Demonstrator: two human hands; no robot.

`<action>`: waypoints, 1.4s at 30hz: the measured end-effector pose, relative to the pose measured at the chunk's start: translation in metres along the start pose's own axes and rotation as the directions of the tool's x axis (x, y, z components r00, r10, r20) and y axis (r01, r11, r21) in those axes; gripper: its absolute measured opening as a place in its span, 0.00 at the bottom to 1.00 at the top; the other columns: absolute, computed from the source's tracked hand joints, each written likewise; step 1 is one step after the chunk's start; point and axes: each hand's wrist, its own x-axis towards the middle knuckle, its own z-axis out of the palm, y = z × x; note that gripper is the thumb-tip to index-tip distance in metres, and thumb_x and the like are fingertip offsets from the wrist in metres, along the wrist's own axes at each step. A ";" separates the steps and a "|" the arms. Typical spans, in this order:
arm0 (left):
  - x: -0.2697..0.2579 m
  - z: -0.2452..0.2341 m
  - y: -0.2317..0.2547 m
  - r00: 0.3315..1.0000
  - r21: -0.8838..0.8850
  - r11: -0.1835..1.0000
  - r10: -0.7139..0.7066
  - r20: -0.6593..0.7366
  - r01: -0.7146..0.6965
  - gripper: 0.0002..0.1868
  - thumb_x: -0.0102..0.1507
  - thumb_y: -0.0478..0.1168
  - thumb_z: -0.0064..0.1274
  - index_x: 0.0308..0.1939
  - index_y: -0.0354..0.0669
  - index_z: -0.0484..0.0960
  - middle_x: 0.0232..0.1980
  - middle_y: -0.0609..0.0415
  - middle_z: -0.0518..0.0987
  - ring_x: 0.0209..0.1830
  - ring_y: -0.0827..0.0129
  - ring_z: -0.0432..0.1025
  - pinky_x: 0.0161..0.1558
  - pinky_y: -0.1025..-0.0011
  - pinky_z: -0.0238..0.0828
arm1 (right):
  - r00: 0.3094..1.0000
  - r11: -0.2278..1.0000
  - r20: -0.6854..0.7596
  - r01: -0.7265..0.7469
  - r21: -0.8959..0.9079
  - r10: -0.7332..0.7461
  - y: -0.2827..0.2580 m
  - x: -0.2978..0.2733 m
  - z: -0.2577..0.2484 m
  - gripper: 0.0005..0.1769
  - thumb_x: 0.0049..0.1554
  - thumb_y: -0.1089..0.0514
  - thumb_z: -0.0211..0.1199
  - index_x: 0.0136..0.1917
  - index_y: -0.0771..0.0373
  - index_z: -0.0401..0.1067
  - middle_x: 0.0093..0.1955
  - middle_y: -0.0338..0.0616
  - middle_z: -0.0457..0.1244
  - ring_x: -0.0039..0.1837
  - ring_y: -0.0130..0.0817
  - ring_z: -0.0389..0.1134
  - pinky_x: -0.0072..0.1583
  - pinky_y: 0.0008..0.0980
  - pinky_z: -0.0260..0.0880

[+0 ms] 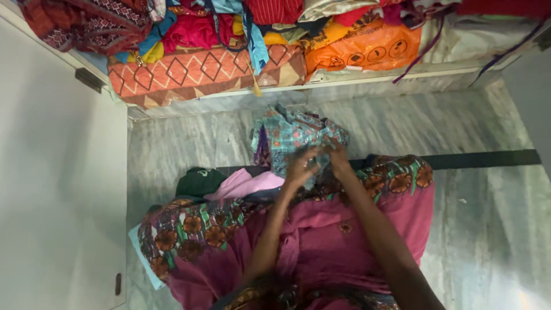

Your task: The person sits on the floor and folds several pieces of clothing, including a light green floral garment, a purple patterned cloth, and a blue floral piece. The person smooths and folds each item by hand, stacking them into a small pile.

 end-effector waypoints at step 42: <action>0.079 -0.112 0.078 0.857 -0.698 0.687 -0.468 -0.214 0.201 0.15 0.51 0.29 0.59 0.42 0.33 0.83 0.38 0.51 0.84 0.35 0.67 0.78 0.38 0.69 0.74 | 0.829 0.735 0.112 0.542 -0.408 -0.548 -0.069 -0.087 0.077 0.37 0.67 0.41 0.51 0.81 0.62 0.51 0.79 0.61 0.50 0.80 0.56 0.50 0.78 0.46 0.48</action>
